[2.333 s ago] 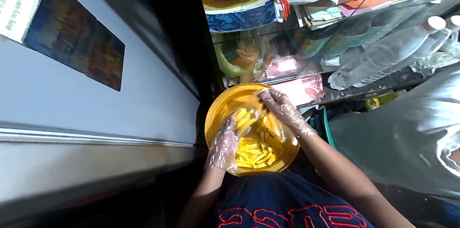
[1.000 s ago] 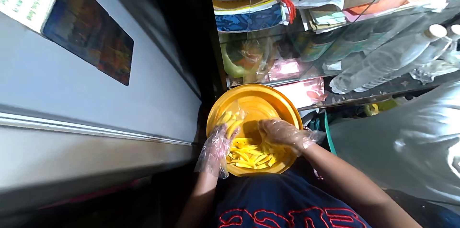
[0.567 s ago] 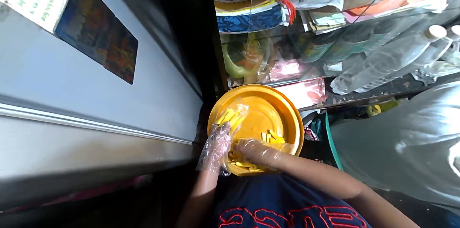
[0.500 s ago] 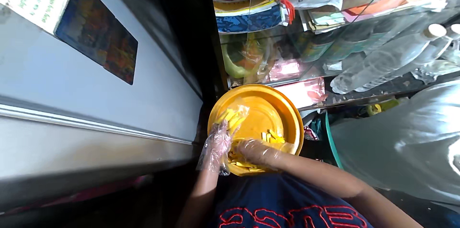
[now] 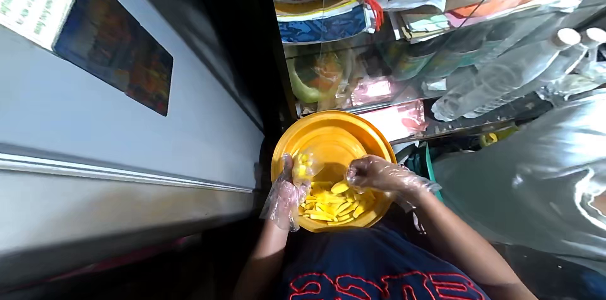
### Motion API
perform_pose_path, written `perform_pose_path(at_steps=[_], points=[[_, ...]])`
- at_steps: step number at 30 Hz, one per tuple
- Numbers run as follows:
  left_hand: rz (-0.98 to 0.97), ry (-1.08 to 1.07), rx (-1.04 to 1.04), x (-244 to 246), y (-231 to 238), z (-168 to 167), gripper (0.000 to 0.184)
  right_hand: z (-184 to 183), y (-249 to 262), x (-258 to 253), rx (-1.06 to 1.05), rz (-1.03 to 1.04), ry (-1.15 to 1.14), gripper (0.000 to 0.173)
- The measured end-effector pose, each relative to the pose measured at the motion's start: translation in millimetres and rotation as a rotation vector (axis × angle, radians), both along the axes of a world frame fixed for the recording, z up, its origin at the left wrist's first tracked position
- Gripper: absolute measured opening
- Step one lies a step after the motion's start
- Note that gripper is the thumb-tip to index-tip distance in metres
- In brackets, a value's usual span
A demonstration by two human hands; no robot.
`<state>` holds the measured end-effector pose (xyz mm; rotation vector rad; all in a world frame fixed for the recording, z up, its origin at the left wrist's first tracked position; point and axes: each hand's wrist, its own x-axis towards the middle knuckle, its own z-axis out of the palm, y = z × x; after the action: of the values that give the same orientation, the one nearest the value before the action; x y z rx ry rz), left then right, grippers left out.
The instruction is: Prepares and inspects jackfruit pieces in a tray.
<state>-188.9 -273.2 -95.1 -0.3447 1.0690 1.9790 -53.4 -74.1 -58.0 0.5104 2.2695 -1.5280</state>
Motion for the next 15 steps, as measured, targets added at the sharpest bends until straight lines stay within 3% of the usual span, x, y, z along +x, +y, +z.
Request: perform_pose_path(at_steps=[4, 7, 11, 15], points=[[-0.053, 0.105, 0.021, 3, -2, -3, 0.043, 24, 4, 17, -0.079, -0.207, 0.21, 0.006], [-0.085, 0.176, -0.07, 2, 9, 2, 0.043, 44, -5, 17, 0.08, -0.343, 0.41, 0.002], [-0.123, 0.169, -0.157, 2, 19, 7, 0.047, 57, -18, -1, 0.578, -0.206, 0.531, 0.005], [-0.176, 0.184, -0.171, 4, 23, 13, 0.054, 41, -21, -16, 0.685, -0.081, 0.527, 0.008]])
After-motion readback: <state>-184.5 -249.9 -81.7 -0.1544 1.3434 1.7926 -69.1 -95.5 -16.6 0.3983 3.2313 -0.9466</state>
